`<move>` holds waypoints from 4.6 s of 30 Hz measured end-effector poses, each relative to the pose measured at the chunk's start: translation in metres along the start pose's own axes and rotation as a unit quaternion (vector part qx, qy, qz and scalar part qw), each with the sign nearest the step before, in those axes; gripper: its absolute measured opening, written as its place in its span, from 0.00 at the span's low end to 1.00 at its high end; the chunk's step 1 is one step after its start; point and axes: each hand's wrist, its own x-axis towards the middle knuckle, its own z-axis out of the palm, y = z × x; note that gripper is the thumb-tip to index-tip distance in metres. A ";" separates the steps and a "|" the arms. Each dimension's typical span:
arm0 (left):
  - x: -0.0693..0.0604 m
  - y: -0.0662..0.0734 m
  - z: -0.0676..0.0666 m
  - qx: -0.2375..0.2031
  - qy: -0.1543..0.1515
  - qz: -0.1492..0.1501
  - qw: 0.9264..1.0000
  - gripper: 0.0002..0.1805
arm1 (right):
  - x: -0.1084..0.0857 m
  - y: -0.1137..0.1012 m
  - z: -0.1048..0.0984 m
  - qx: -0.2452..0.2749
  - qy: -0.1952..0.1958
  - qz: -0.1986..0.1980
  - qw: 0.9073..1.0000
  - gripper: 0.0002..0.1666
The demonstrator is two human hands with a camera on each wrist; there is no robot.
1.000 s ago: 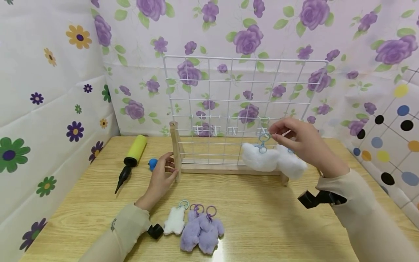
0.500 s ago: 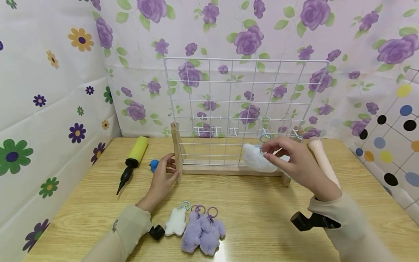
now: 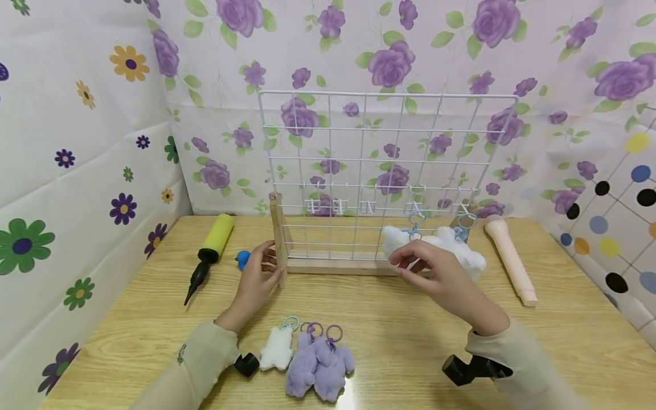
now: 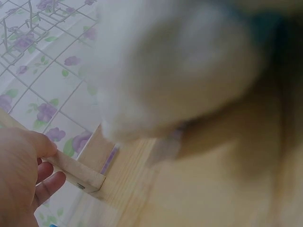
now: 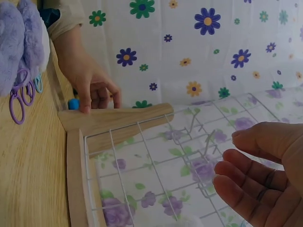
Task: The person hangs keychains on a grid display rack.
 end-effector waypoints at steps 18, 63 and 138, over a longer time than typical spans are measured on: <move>0.000 -0.001 -0.001 0.001 0.002 0.014 1.000 0.32 | -0.003 0.006 0.039 0.052 -0.079 0.022 0.995 0.09; 0.000 -0.003 0.000 0.010 0.003 0.017 1.000 0.32 | -0.006 0.024 0.124 0.034 -0.244 0.050 0.968 0.11; -0.001 -0.004 0.000 0.001 -0.004 0.000 1.000 0.32 | 0.002 0.002 0.100 0.132 -0.210 0.079 0.965 0.06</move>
